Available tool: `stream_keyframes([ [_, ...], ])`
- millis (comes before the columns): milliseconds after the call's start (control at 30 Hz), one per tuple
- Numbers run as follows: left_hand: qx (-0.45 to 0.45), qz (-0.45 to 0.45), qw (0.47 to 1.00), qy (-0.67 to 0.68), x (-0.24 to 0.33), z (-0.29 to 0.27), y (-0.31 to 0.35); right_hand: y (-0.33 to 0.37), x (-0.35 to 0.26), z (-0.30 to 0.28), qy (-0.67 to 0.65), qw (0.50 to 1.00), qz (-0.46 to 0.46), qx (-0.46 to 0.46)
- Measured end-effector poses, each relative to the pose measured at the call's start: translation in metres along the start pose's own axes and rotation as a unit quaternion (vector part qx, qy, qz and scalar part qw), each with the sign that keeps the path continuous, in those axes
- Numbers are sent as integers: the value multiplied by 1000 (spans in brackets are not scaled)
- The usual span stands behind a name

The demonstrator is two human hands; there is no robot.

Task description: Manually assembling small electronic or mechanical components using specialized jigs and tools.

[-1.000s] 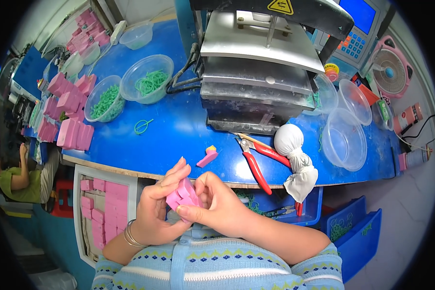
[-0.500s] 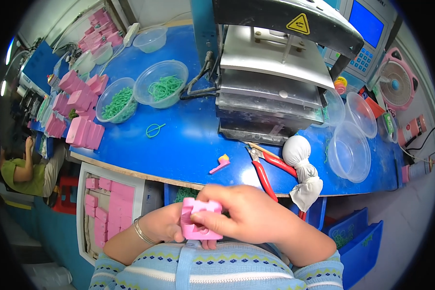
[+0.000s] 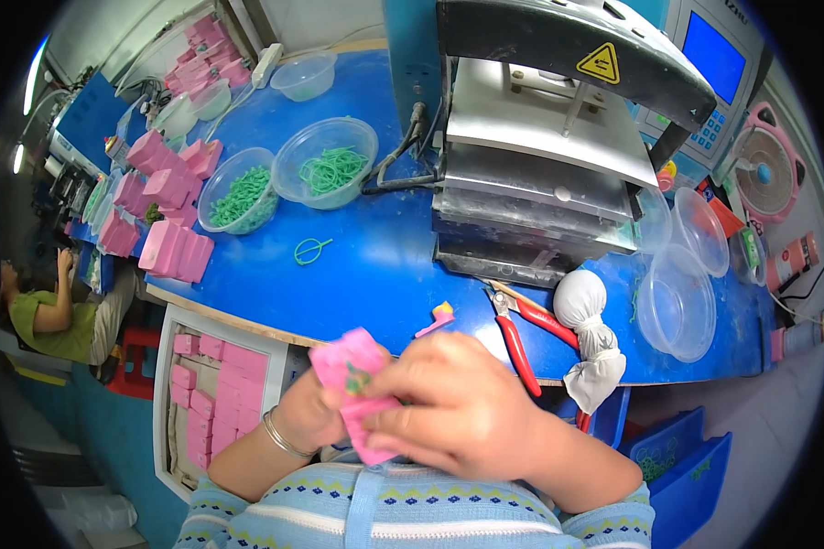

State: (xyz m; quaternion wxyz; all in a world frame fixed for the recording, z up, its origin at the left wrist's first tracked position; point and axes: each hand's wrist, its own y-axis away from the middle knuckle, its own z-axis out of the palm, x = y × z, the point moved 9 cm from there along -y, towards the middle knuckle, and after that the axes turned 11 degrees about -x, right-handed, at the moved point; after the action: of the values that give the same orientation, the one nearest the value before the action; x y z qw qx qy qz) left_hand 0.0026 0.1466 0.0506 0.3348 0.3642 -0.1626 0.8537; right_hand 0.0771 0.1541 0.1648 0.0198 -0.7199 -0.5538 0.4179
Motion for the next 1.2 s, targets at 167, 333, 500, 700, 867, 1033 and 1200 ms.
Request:
stream_keyframes([
  [167, 126, 134, 975, 124, 17, -39, 9, 9, -3, 47, -24, 996, 6, -80],
  [333, 75, 101, 992, -27, 20, -28, 11, 6, 18, 29, -1, 994, 108, 16],
  [500, 180, 130, 970, -100, 18, -26, 20, -5, 37, 28, -15, 984, 179, -8],
  [700, 231, 128, 959, -104, 16, -33, 32, 1, 33, 45, -85, 983, 154, -51],
  [867, 182, 130, 975, -3, 19, -36, 23, 12, 35, 45, -153, 978, 142, 22],
  [1033, 138, 103, 983, 63, 19, -19, 12, 38, 74, 84, -591, 722, 346, 96],
  [1200, 52, 109, 978, 168, 7, -20, 10, 40, 71, 77, -543, 752, 343, 150],
])
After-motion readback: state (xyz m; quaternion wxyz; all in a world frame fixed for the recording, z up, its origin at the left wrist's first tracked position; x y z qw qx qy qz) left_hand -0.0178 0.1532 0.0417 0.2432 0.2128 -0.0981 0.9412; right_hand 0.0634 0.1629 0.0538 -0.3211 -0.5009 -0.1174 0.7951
